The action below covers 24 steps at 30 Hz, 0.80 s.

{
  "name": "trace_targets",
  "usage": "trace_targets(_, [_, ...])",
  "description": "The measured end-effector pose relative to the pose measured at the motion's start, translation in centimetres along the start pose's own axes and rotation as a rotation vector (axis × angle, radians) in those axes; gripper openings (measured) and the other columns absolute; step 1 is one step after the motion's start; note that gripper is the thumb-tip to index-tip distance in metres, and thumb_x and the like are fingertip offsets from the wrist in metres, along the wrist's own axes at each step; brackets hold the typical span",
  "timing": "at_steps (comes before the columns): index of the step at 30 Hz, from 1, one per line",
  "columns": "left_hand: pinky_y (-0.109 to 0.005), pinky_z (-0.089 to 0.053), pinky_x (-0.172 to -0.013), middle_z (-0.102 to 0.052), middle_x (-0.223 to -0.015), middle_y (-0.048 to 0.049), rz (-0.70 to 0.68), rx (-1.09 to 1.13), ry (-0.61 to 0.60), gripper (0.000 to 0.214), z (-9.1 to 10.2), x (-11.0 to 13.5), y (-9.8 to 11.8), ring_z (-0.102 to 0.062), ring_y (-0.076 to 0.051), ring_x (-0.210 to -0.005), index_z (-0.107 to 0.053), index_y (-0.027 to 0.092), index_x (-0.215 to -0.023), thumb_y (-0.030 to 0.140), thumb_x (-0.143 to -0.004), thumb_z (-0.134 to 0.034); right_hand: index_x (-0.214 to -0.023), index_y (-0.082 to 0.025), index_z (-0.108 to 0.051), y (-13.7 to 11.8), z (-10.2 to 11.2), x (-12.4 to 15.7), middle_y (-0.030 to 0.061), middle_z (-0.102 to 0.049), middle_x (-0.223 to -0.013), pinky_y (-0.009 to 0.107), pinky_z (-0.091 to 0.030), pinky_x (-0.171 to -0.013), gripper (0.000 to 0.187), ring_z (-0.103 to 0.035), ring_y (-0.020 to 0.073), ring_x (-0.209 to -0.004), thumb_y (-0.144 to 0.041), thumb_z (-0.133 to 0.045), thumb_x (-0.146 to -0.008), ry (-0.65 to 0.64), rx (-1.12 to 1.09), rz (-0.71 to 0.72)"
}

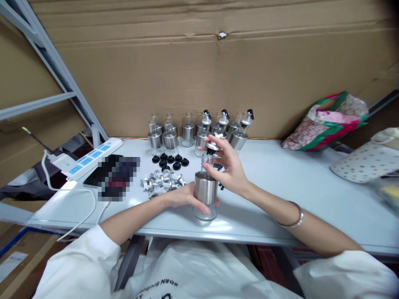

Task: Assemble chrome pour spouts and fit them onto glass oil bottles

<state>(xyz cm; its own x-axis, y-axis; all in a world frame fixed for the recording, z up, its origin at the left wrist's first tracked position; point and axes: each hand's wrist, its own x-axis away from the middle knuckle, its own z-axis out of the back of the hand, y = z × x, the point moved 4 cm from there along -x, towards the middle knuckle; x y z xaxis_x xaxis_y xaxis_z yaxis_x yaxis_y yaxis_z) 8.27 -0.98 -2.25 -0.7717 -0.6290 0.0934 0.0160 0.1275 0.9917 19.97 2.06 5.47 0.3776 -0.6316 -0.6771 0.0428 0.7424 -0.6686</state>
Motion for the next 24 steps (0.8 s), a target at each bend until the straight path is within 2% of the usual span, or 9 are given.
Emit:
trace_targets(9, [-0.032,-0.045,-0.085,-0.065,-0.096,-0.0063,0.020,0.007,0.010,0.043,0.0,0.0,0.0,-0.059,-0.019,-0.091,-0.066,0.015,-0.095,0.025,-0.056,-0.081,-0.123,-0.030,-0.042,0.4,-0.8,0.7,0.0085,-0.044,-0.132,0.032,-0.059,-0.074,0.041,-0.058,0.0234,-0.113,-0.023,-0.055,-0.086,-0.008,-0.113,-0.072])
trace_targets(18, [-0.032,-0.046,-0.085,-0.067,-0.095,-0.0066,0.015,-0.033,0.003,0.044,-0.1,0.0,0.2,-0.060,-0.019,-0.089,-0.067,0.015,-0.098,0.027,-0.058,-0.080,-0.122,-0.034,-0.046,0.5,-1.3,1.3,0.0067,-0.040,-0.131,0.036,-0.060,-0.074,0.035,-0.059,0.0234,-0.108,-0.026,-0.052,-0.089,0.008,-0.144,-0.093])
trace_targets(21, [-0.034,-0.045,-0.088,-0.067,-0.096,-0.0069,0.027,-0.027,0.006,0.045,0.0,0.0,0.0,-0.061,-0.020,-0.091,-0.067,0.015,-0.099,0.026,-0.057,-0.080,-0.126,-0.035,-0.041,0.3,-1.6,1.5,0.0073,-0.035,-0.134,0.038,-0.059,-0.074,0.042,-0.059,0.0238,-0.108,-0.023,-0.051,-0.088,-0.012,-0.139,-0.083])
trace_targets(24, [-0.037,-0.043,-0.095,-0.067,-0.100,-0.0075,0.022,-0.034,0.007,0.044,-0.2,0.0,0.2,-0.060,-0.023,-0.099,-0.067,0.014,-0.096,0.026,-0.057,-0.081,-0.134,-0.037,-0.028,-0.1,-2.0,1.8,0.0088,-0.027,-0.139,0.042,-0.058,-0.077,0.065,-0.057,0.0255,-0.109,-0.020,-0.058,-0.080,-0.036,-0.085,-0.029])
